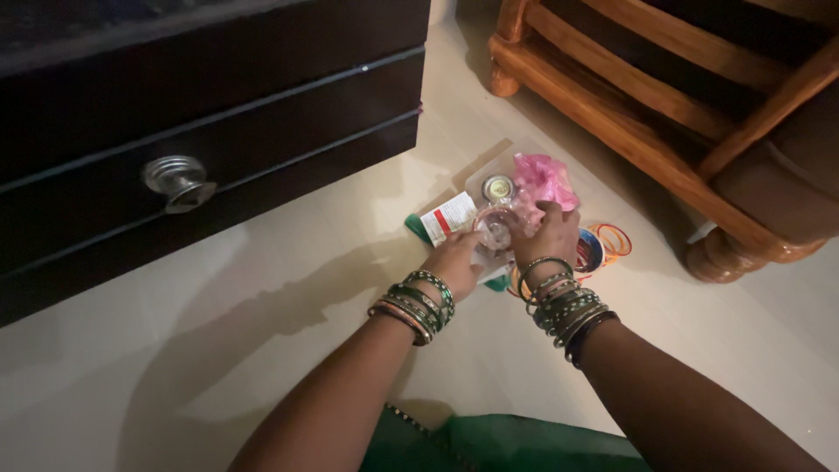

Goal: The person opens a drawer in a dark wooden cabinet and removes various personal items, including a plastic container, hair ties, and small packets. They place these items on the floor next to them.

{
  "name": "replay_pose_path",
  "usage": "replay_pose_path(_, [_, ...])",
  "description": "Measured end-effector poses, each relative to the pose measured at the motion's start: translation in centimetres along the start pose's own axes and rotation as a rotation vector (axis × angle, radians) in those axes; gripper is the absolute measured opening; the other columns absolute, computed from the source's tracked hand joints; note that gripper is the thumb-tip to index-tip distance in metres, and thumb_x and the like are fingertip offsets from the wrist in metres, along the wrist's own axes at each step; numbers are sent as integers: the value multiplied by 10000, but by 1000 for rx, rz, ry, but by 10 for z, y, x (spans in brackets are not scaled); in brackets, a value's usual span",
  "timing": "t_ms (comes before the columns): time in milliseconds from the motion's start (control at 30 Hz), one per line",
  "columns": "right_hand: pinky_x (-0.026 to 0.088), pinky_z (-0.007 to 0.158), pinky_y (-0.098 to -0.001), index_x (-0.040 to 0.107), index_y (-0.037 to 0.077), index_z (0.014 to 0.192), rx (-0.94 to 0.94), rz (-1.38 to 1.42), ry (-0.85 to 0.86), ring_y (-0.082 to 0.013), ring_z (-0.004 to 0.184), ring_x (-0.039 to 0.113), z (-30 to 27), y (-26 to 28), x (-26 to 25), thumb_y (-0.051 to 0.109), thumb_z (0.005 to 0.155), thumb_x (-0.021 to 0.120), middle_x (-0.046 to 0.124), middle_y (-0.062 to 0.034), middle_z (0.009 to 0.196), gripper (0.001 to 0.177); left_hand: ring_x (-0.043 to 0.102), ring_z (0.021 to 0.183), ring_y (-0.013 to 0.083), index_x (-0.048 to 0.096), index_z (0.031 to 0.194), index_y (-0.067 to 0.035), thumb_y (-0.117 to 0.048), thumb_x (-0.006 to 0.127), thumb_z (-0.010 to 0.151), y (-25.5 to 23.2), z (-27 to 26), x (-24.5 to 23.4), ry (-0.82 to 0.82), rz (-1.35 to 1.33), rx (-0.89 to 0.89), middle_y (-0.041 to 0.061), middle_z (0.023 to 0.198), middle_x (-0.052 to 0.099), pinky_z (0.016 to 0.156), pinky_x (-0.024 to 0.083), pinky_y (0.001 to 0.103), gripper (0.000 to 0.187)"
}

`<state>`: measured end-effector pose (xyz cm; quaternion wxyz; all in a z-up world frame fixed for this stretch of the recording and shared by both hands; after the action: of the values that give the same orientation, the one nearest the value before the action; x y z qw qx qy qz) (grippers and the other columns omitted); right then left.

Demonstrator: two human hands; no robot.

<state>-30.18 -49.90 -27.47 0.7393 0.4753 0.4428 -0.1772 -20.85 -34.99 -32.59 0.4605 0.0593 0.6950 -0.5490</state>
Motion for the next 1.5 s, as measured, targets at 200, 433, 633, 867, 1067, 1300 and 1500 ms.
replay_pose_path(200, [517, 990, -424, 687, 132, 1230, -7, -6, 57, -378, 1084, 622, 11, -28, 27, 322, 745, 844, 565, -206, 1219, 544, 546, 1326, 330, 530, 1408, -79, -177, 717, 859, 9, -2, 14, 113, -3, -48, 176, 1400, 588, 1129, 430, 412, 588])
replay_pose_path(433, [489, 1001, -455, 691, 100, 1195, -149, 17, -50, -418, 1103, 591, 5, -11, 17, 308, 747, 849, 561, -235, 1209, 518, 541, 1309, 346, 507, 1401, -39, -133, 754, 822, 9, -5, 10, 51, -35, 23, 205, 1400, 559, 1107, 428, 418, 636])
replay_pose_path(633, [453, 989, -504, 696, 81, 1178, -379, 129, -340, -426, 1131, 535, -6, 65, -42, 187, 835, 792, 586, -222, 1170, 372, 577, 1285, 360, 514, 1403, -14, -45, 657, 854, -46, -2, -55, -191, -211, 195, 213, 1372, 601, 1092, 471, 406, 568])
replay_pose_path(867, [466, 996, -462, 700, 94, 1163, -526, 324, -548, -346, 1123, 567, -6, 148, -111, 75, 873, 731, 639, -128, 1142, 293, 560, 1367, 382, 558, 1381, -7, 8, 554, 925, -147, -32, -170, -510, -268, 427, 232, 1432, 606, 1161, 443, 422, 456])
replay_pose_path(1067, [524, 956, -408, 634, 34, 1244, -798, 657, -531, -296, 1115, 594, -21, 265, -184, 4, 936, 721, 559, -164, 1215, 321, 461, 1458, 395, 503, 1453, -5, 40, 530, 931, -206, -71, -309, -636, 123, 721, 264, 1524, 503, 1242, 363, 448, 525])
replay_pose_path(1300, [550, 889, -409, 615, 38, 1240, -1136, 659, -380, -375, 1137, 586, -84, 414, -208, 0, 832, 721, 538, -191, 1245, 423, 462, 1396, 355, 515, 1425, -92, -199, 685, 896, -136, -123, -486, -575, 441, 103, 164, 1503, 498, 1152, 385, 440, 566])
replay_pose_path(1500, [509, 1007, -455, 602, 109, 1305, -868, 35, 188, -395, 1174, 618, -52, 467, -119, 329, 884, 722, 604, -218, 1254, 489, 589, 1357, 235, 555, 1466, -324, -387, 599, 912, -51, -188, -484, 335, 695, -640, 37, 1517, 586, 1131, 459, 483, 560])
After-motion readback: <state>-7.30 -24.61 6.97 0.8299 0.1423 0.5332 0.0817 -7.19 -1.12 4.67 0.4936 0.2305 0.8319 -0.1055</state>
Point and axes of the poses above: each hand's wrist, its own z-axis towards the middle knuckle, its own x-axis out of the palm, y = z × x, the point moved 9 cm from there along z, towards the middle knuckle
